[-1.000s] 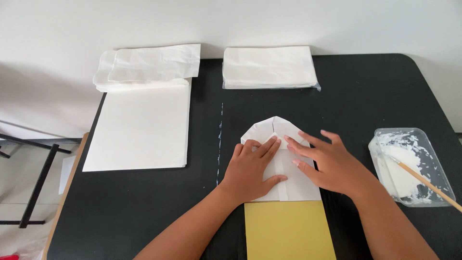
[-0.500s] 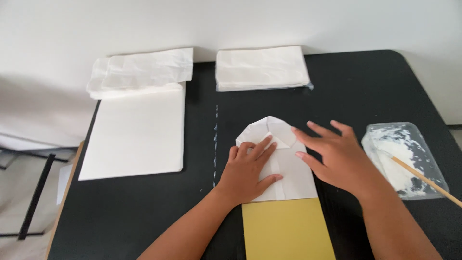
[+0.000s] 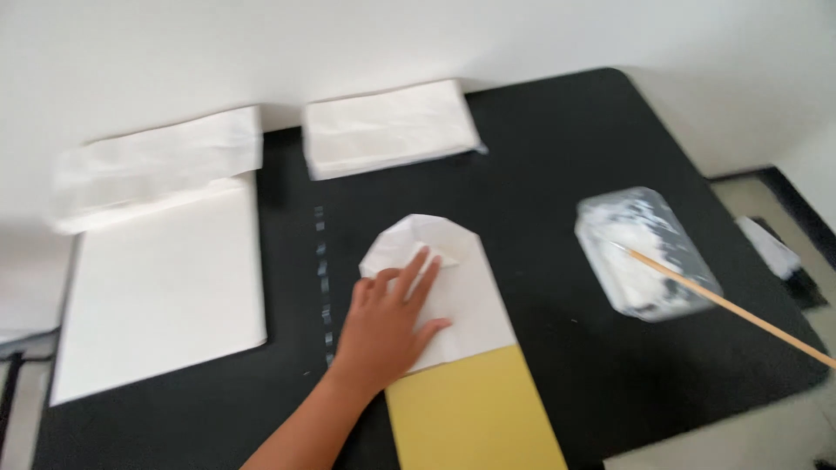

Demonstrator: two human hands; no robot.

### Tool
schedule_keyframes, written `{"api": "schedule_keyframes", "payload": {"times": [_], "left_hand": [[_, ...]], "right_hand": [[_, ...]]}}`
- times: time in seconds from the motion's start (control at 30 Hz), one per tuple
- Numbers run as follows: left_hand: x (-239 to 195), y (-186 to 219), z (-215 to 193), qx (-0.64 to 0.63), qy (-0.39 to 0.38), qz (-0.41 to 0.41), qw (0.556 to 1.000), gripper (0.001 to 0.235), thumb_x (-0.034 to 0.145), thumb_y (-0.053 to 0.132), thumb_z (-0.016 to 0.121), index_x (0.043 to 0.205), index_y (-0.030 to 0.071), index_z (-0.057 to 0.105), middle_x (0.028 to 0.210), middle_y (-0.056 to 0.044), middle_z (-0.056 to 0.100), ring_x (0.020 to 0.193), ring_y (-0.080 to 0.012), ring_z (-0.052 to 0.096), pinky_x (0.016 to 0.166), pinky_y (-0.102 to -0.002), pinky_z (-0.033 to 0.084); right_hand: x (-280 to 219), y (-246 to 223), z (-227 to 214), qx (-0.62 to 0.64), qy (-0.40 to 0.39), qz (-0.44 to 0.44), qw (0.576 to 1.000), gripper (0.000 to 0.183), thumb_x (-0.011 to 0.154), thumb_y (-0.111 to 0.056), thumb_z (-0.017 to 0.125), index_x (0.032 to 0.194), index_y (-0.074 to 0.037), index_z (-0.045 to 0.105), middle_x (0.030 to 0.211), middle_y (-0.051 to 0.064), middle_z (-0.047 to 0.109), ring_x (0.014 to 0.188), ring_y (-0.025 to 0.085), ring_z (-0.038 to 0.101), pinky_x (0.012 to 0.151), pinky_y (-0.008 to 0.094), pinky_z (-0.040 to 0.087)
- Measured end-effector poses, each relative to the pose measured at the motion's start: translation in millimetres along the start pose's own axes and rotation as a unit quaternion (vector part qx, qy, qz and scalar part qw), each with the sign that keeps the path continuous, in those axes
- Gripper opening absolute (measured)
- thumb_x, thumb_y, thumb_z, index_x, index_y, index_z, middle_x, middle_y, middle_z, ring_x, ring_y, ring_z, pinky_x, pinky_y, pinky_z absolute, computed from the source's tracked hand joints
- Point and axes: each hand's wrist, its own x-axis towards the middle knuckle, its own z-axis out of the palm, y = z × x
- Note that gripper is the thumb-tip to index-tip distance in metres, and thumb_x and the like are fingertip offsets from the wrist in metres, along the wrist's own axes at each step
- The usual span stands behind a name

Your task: A person is manually folding a white paper sheet and applying glue with a brush to assemble a paper bag.

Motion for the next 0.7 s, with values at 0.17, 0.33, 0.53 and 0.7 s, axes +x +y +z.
{"api": "schedule_keyframes", "payload": {"times": [0.17,0.33,0.53,0.7], "left_hand": [[-1,8,-14,-0.028,0.011,0.036,0.999,0.068,0.096,0.058,0.056,0.152,0.019,0.048,0.163,0.004,0.039,0.124,-0.025,0.054,0.094,-0.048,0.042],[-3,11,-14,-0.057,0.045,0.046,0.996,0.058,0.095,0.052,0.06,0.142,0.019,0.059,0.157,0.001,0.048,0.123,-0.0254,0.057,0.091,-0.047,0.04],[-4,11,-13,-0.099,-0.04,0.004,0.994,0.059,0.092,0.052,0.063,0.145,0.027,0.056,0.159,0.001,0.046,0.134,-0.0258,0.05,0.105,-0.056,0.034],[-7,11,-16,-0.089,-0.01,0.022,0.996,0.05,0.089,0.047,0.067,0.135,0.028,0.065,0.157,0.003,0.049,0.132,-0.024,0.054,0.101,-0.052,0.035]], "right_hand": [[-50,81,-11,-0.088,-0.006,0.173,0.981,0.056,0.1,-0.011,0.073,0.154,-0.002,0.063,0.122,0.018,0.067,0.101,0.031,0.065,0.092,0.045,0.053],[-63,32,-3,-0.009,-0.055,0.145,0.988,0.079,0.075,-0.016,0.085,0.151,-0.016,0.062,0.105,0.006,0.069,0.098,0.021,0.065,0.098,0.037,0.05],[-41,0,8,0.112,0.037,0.055,0.991,0.024,0.094,-0.016,0.071,0.116,-0.009,0.077,0.103,0.006,0.077,0.084,0.016,0.071,0.075,0.028,0.053],[-9,-8,-12,0.158,0.117,-0.008,0.981,0.027,0.115,-0.011,0.053,0.096,-0.001,0.07,0.096,0.012,0.073,0.093,0.021,0.071,0.077,0.031,0.049]]}}
